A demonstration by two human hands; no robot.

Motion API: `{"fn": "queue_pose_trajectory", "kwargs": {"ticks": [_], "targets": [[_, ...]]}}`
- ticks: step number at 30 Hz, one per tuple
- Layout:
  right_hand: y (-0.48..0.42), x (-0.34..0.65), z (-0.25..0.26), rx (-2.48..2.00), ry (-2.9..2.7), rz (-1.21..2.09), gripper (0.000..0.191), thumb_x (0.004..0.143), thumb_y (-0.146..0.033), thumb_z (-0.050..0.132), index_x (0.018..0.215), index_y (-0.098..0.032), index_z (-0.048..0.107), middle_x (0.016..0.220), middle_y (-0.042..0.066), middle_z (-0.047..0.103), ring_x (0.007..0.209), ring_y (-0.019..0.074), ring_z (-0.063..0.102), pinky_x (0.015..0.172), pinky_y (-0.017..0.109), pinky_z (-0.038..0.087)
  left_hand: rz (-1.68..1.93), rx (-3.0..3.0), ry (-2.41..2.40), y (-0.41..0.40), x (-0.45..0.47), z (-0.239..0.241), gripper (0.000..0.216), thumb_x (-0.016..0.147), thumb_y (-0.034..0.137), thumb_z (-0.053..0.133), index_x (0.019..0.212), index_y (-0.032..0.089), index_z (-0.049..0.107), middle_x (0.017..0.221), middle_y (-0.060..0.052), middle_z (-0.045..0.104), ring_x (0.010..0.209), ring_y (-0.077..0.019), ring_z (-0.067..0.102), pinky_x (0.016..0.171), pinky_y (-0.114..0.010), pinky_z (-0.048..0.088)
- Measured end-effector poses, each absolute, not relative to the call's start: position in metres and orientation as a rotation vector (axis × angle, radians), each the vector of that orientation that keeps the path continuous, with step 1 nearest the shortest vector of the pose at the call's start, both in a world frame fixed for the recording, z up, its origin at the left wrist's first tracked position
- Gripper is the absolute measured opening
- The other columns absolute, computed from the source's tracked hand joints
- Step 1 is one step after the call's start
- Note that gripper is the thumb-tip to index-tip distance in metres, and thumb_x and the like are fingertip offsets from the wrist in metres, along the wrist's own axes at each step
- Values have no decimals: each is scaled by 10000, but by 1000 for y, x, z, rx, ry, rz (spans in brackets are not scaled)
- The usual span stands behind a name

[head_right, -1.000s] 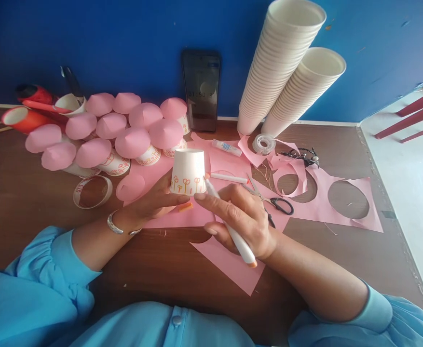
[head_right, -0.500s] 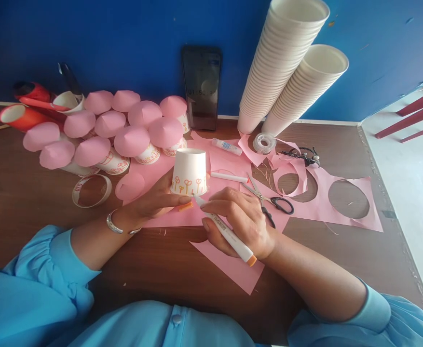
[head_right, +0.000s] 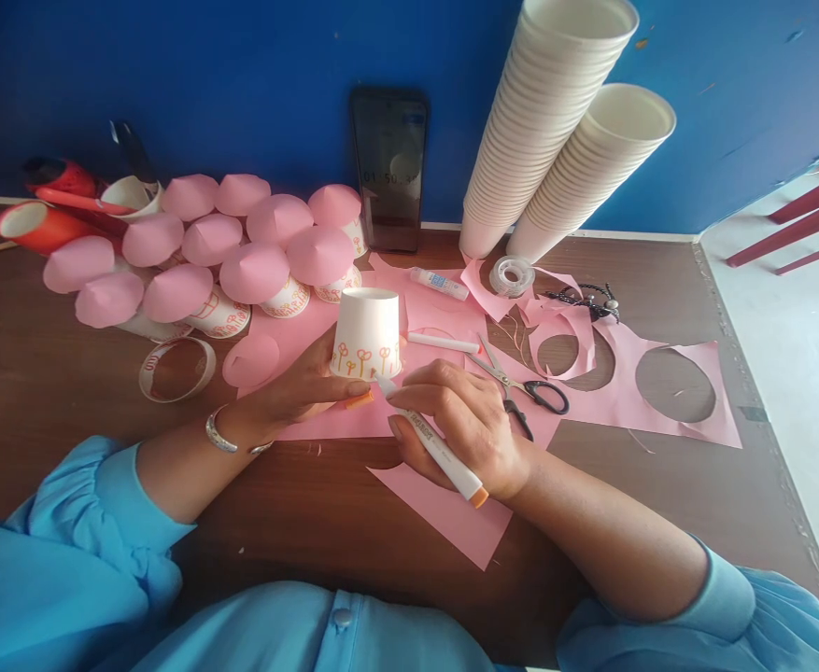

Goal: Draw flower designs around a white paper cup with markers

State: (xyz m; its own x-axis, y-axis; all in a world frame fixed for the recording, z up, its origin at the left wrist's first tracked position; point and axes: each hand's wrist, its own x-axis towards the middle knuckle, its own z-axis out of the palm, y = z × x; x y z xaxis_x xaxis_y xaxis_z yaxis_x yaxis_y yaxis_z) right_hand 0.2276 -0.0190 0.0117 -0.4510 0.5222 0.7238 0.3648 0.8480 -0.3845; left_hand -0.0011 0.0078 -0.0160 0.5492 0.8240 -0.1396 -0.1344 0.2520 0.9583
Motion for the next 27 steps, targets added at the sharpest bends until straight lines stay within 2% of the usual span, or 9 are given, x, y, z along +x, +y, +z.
{"fn": "queue_pose_trajectory", "kwargs": {"ticks": [13, 21, 27], "targets": [[-19, 229, 11, -648, -2100, 229, 273, 917, -101, 626, 1171, -201, 638, 841, 55, 728, 725, 210, 740, 556, 322, 597, 743, 1136, 753, 8, -1, -16, 625, 824, 409, 859, 1357, 284, 558, 1030, -36, 601, 887, -192, 582, 713, -321, 508], [-18, 228, 11, -636, -2095, 234, 210, 944, -116, 621, 1140, -191, 633, 829, 57, 718, 721, 199, 738, 561, 310, 597, 737, 1144, 758, 7, -1, -16, 606, 829, 411, 859, 1342, 287, 560, 991, -22, 584, 902, -198, 583, 725, -329, 506], [-19, 229, 11, -648, -2101, 228, 234, 939, -121, 623, 1159, -196, 641, 849, 59, 737, 729, 201, 741, 557, 309, 593, 729, 1145, 748, 7, -1, -14, 583, 831, 410, 856, 1321, 279, 569, 987, -21, 596, 902, -203, 590, 737, -335, 503]]}}
